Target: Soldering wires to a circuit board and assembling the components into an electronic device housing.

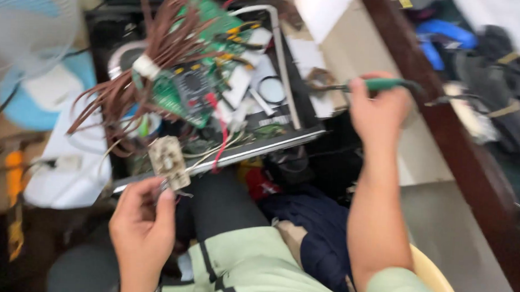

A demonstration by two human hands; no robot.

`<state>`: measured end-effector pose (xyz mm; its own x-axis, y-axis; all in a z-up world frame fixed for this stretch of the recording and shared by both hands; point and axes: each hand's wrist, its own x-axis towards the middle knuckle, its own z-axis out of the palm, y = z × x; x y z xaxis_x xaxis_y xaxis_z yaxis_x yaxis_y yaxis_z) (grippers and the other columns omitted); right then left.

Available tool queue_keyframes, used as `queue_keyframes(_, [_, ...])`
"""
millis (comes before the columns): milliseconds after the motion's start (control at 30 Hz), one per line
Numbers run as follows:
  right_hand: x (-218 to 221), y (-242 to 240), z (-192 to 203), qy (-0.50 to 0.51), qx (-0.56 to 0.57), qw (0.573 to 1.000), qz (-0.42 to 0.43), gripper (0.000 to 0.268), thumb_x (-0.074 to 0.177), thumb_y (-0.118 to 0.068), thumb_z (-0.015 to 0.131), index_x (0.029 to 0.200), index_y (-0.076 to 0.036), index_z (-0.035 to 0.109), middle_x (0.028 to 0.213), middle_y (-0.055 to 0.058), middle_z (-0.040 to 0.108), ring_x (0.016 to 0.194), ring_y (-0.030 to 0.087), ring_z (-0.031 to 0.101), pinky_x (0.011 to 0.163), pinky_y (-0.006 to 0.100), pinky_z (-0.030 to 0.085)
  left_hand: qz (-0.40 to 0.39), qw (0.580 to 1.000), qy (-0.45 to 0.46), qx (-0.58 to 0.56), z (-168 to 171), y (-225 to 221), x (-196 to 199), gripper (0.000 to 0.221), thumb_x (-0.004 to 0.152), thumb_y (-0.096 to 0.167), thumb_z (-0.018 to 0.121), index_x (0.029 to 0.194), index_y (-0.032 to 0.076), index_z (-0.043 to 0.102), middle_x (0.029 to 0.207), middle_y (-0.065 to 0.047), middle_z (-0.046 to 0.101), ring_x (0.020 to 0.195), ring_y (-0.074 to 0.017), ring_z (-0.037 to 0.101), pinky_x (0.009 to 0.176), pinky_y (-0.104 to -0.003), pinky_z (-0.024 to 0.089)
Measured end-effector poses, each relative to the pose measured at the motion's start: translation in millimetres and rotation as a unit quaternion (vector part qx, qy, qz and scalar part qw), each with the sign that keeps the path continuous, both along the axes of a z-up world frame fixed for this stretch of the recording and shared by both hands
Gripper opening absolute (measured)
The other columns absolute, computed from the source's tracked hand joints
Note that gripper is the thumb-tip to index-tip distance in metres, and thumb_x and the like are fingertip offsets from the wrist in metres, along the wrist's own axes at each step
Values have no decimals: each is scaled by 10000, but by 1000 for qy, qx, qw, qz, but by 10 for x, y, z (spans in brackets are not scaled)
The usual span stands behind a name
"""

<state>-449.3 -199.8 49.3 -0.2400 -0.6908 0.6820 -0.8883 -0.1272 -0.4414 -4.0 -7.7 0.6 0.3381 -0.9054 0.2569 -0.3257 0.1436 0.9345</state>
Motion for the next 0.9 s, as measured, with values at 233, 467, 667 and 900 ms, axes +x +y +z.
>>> queue_keyframes(233, [-68, -451, -62, -35, 162, 983, -85, 304, 1027, -445, 804, 1037, -154, 891, 919, 105, 871, 982, 397, 835, 867, 505, 619, 14, 999, -29, 3, -124, 5, 86, 210, 1122, 37, 757, 1318, -7, 822, 1179, -114, 761, 1053, -176, 715, 972, -314, 579])
queue_keyframes(467, [-35, -432, 13, -102, 227, 963, -100, 342, 1055, -410, 768, 1116, -95, 886, 1054, 106, 885, 1079, 361, 830, 926, 502, 651, 34, 999, -33, 16, -174, 23, 124, 242, 1126, 47, 780, 1352, -16, 839, 1161, -110, 745, 1011, -167, 673, 883, -300, 556])
queue_keyframes(667, [-91, -514, -116, -83, 207, 970, -93, 332, 1027, -417, 750, 1073, -129, 910, 1027, 99, 890, 1073, 381, 823, 936, 500, 637, 31, 999, -36, 11, -185, 18, 100, 239, 1118, 31, 785, 1345, -24, 836, 1177, -113, 762, 1022, -171, 693, 920, -306, 579])
queue_keyframes(900, [-209, -812, -383, -64, 205, 971, -105, 409, 1005, -418, 829, 1209, -63, 836, 1178, 162, 876, 1189, 441, 794, 1029, 562, 613, 30, 999, -30, 7, -163, 46, 83, 233, 1134, 6, 767, 1353, -34, 835, 1159, -122, 746, 977, -167, 699, 856, -300, 612])
